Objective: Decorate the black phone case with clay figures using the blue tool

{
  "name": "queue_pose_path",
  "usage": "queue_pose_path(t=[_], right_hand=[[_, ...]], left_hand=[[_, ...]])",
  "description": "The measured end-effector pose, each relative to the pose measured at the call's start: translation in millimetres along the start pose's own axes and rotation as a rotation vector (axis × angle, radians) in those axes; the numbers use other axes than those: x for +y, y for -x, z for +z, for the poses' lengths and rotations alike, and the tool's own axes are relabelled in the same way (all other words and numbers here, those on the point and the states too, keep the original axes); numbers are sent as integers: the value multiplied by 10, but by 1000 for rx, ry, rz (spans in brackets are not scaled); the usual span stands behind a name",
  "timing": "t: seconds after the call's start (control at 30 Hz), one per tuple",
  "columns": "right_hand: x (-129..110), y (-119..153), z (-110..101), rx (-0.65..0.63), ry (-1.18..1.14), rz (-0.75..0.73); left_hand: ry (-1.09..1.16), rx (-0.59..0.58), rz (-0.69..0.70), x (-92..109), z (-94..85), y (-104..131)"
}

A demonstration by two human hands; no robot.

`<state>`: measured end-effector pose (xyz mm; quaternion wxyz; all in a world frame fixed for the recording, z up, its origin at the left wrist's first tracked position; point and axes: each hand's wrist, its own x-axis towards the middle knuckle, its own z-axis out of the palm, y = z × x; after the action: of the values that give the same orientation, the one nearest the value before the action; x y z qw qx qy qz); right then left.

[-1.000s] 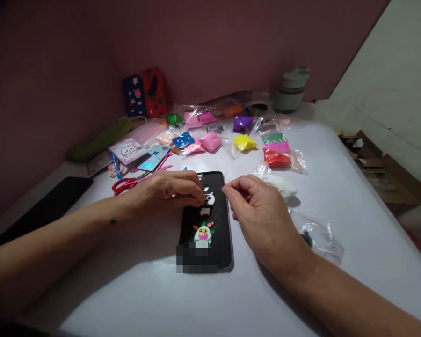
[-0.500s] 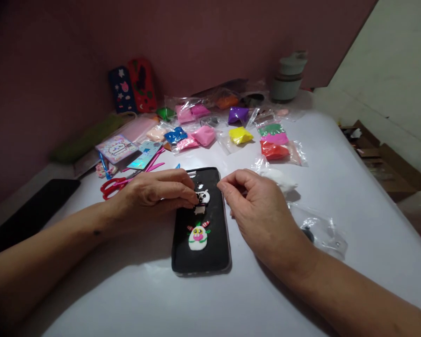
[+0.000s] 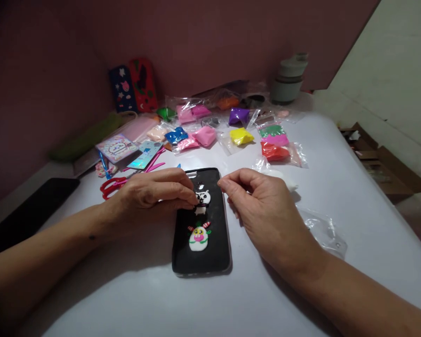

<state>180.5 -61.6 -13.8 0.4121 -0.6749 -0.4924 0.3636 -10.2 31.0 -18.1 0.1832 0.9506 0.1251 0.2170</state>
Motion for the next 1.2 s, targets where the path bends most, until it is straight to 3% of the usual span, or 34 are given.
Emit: queue_pose_path(t=[0.43, 1.2], right_hand=[[4, -9, 3, -30, -17, -18], [43, -35, -1, -19, 17, -63]], left_hand=[[-115, 30, 114, -6, 46, 1], [-107, 13, 77, 1, 40, 16]])
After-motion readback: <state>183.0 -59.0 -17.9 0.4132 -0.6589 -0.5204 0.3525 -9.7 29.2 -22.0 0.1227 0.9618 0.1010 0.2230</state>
